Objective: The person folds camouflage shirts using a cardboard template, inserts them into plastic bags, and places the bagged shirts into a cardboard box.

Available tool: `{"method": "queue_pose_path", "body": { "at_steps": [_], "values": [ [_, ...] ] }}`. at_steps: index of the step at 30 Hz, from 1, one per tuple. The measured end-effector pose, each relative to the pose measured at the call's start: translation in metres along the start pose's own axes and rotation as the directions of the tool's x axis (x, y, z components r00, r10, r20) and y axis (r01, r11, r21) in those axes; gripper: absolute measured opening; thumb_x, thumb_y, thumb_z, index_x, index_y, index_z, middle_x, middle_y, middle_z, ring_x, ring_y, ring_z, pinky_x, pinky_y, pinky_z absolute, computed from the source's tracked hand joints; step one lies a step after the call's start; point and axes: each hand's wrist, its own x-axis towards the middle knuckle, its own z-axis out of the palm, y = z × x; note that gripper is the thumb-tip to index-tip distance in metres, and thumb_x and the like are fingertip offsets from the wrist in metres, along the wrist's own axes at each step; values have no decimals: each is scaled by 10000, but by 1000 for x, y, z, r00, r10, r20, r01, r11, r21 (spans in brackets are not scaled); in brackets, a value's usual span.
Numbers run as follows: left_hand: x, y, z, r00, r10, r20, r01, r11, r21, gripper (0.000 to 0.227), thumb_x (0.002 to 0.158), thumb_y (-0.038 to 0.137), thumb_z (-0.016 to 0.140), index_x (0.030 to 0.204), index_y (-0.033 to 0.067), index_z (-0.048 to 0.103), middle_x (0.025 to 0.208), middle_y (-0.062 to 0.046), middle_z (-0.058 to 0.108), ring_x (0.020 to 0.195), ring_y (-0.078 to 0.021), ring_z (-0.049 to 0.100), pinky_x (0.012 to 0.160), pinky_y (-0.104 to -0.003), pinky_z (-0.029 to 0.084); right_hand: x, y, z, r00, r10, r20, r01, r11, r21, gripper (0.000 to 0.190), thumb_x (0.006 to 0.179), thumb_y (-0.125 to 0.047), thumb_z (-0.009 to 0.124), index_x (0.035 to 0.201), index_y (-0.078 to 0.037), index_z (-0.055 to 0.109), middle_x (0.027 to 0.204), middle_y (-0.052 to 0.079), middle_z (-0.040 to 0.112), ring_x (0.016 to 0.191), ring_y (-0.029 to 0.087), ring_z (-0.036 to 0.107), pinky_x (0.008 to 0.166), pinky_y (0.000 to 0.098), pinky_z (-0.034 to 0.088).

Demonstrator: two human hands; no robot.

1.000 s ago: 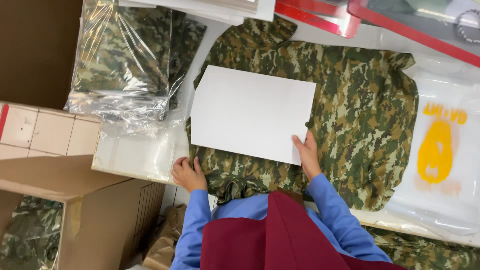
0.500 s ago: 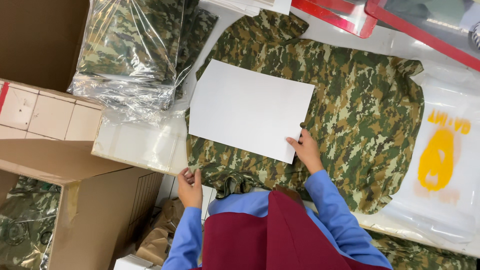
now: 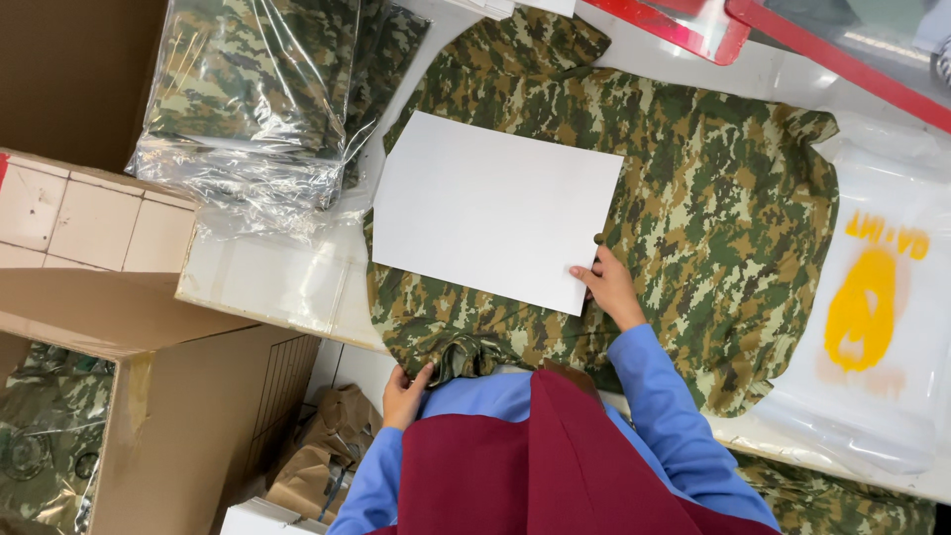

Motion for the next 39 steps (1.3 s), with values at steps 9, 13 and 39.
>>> {"method": "queue_pose_path", "body": {
  "at_steps": [9,13,39],
  "values": [
    [-17,21,-8,999,37,1,-36,986,165,361,835,547,843,1041,254,792,913,9,716,842,-175,663,782,-342,553,-19,-43,1,1000,-1,-20,-6,954,-299,484,957,-406,756,1207,-25,592,807,86,761,599,189,726,587,358,638],
    [-23,35,-11,985,168,-33,-161,977,140,217,893,428,808,911,215,775,702,-7,522,722,-159,537,672,-335,477,-31,-73,2,1000,-1,-24,-12,853,-522,475,957,-522,713,1092,-80,602,749,38,744,657,226,738,743,427,599],
    [-52,347,35,838,427,339,-85,716,-693,816,1027,335,655,1638,-18,245,1647,-292,288,1519,-469,300,1245,-539,290,-32,-60,8,996,-92,-1,72,784,-617,346,895,-322,794,1037,-118,554,867,70,715,972,393,713,844,528,557]
  ]
}}
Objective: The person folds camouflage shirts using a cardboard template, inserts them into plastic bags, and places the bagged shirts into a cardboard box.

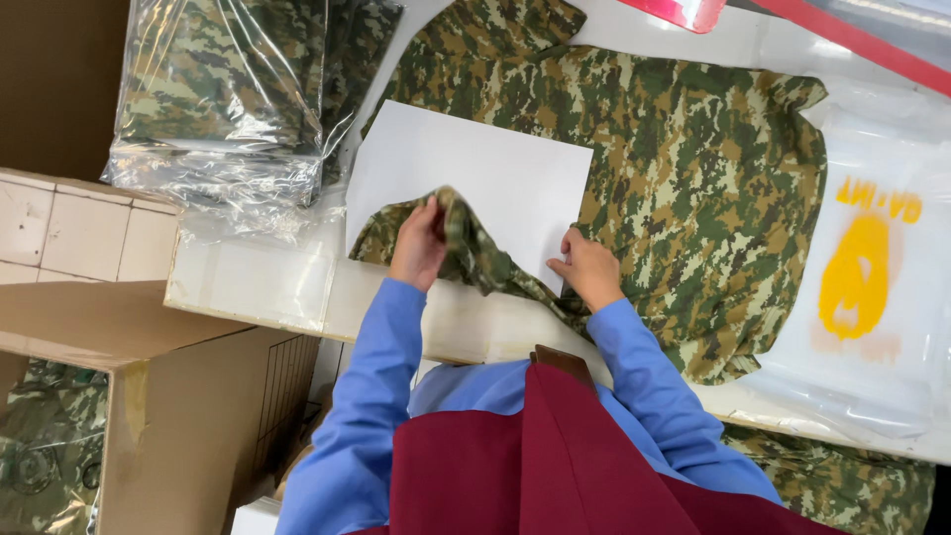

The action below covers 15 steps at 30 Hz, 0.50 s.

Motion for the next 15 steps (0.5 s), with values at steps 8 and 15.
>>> {"method": "queue_pose_path", "body": {
  "at_steps": [8,15],
  "values": [
    [149,-44,-29,827,334,453,-388,-246,888,519,1067,-37,545,1528,152,401,1698,-50,223,1590,-303,153,1271,-670,213,-2,46,33,993,-70,-100,85,985,152,201,988,-336,689,1064,-168,610,879,55,723,936,332,718,803,483,555],
    [196,-67,-64,558,646,521,-273,-450,850,100,1084,212,564,1033,153,502,1116,60,562,994,-176,618,933,-374,507,-77,153,59,835,-439,-330,315,875,-368,739,802,-437,673,1466,-155,512,1266,125,580,1167,320,602,922,427,492]
  ]
}}
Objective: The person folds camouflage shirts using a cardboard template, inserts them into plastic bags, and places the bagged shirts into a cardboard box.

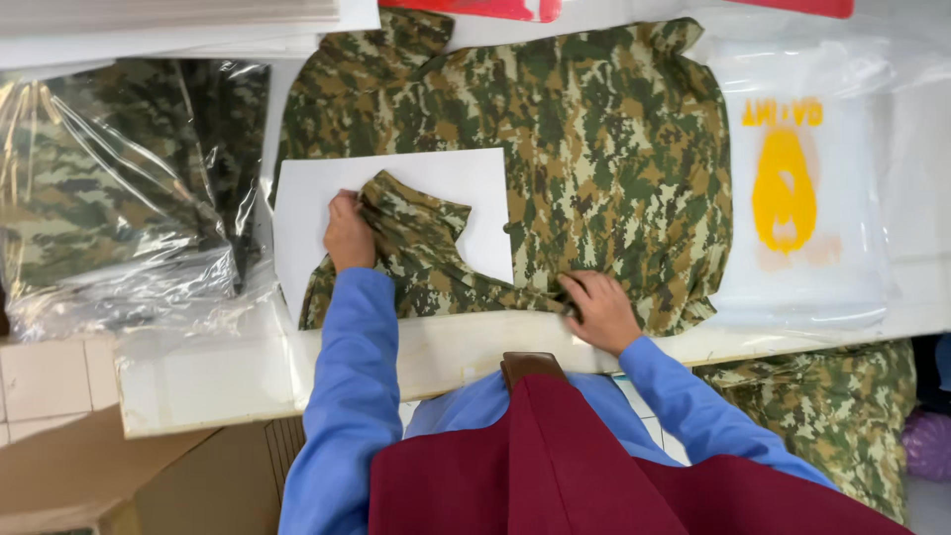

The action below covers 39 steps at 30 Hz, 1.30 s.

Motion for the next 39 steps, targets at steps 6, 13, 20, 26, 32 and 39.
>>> {"method": "queue_pose_path", "body": {
  "at_steps": [6,13,20,26,32,39],
  "values": [
    [10,1,-8,981,-136,-138,132,991,-36,119,1108,146,443,1185,159,533,1206,64,702,1008,-125,734,879,-294,591,-68,179,-34,844,523,118,-503,849,-163,400,770,-224,684,1164,-251,745,968,52,745,1014,317,724,932,430,571],
    [7,-3,-7,966,-59,-253,97,986,139,212,1119,391,496,1041,209,571,1282,131,694,944,-115,712,815,-255,571,7,295,-45,502,863,-51,-821,495,286,232,869,-426,738,1028,-258,740,826,-11,719,904,303,715,844,481,560],
    [6,2,-18,982,-47,-183,52,998,23,206,1128,292,523,1015,122,538,1254,-27,718,1161,-282,710,1027,-428,519,14,186,-58,525,762,-378,-829,558,-27,566,1121,-655,525,1268,-110,493,1084,102,467,1007,288,576,796,465,594],
    [-13,6,-23,987,-37,-158,45,998,53,247,1117,349,555,1006,128,544,1218,-42,722,1201,-289,699,1065,-446,507,-45,188,-51,610,731,-305,-788,599,-142,491,1118,-656,531,1295,-199,498,1082,60,692,863,336,739,763,493,599],
    [-55,25,-44,984,8,-175,2,998,59,236,1091,372,576,986,161,569,1212,15,744,1194,-238,712,1053,-410,538,-116,159,-51,472,871,-139,-881,463,-93,600,1100,-751,473,1410,-238,494,1117,125,758,952,377,751,831,525,579],
    [-26,36,-73,999,37,-27,-37,999,-18,110,1034,138,655,1127,103,608,1216,-65,690,1152,-299,670,948,-428,560,-49,174,-118,571,814,-107,-803,581,131,839,848,-430,739,1538,-30,481,1292,260,527,1146,448,554,938,559,479]
  ]
}}
